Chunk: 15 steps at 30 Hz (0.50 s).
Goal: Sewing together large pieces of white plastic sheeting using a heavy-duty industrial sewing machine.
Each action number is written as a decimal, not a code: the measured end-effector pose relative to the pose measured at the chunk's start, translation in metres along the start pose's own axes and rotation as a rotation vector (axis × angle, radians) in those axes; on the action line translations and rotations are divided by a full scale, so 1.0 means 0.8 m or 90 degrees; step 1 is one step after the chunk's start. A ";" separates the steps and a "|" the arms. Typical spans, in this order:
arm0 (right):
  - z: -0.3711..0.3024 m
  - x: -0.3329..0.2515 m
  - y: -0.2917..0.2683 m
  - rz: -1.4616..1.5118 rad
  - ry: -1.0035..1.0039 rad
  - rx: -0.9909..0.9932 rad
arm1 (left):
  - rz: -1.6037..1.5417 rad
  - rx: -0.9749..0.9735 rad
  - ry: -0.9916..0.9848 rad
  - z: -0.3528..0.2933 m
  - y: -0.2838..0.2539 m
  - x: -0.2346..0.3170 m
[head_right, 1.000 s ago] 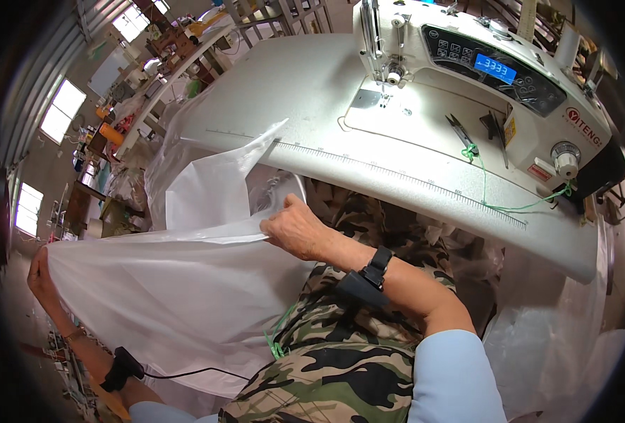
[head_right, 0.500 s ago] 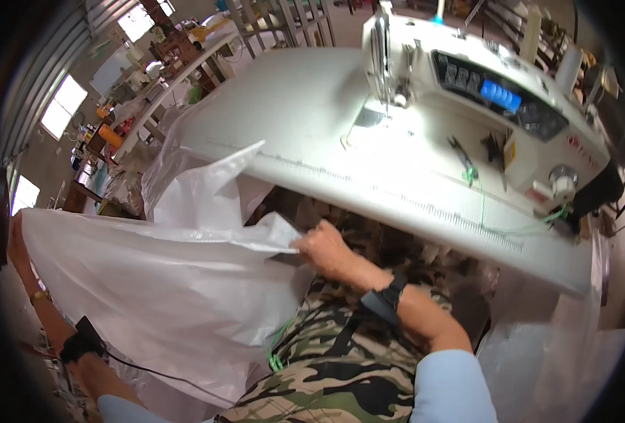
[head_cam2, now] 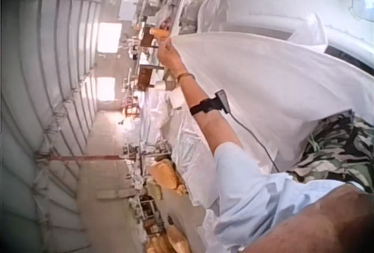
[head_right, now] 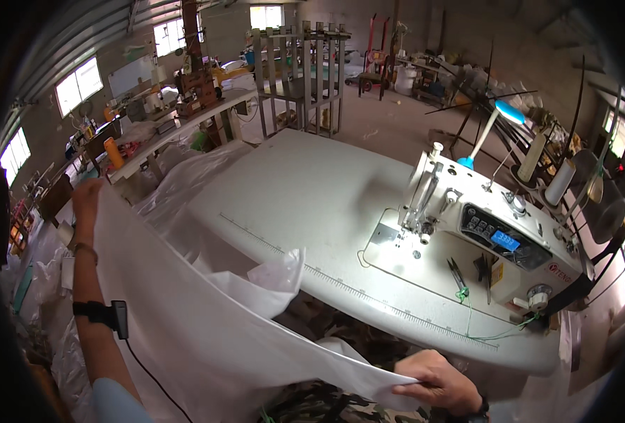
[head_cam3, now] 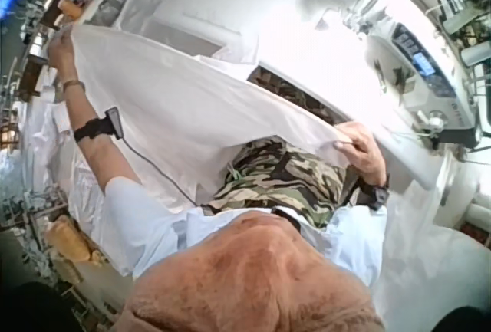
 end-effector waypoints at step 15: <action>-0.084 0.118 0.004 0.184 0.484 0.177 | -0.075 -0.196 0.022 -0.062 0.275 0.153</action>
Point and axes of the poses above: each hand's wrist, its own z-axis towards the middle knuckle, its own y-axis out of the palm, x = y × z, the point moved 3 cm from there along z, towards the middle knuckle, and after that the axes turned 5 degrees about -z, right-handed, at the moved point
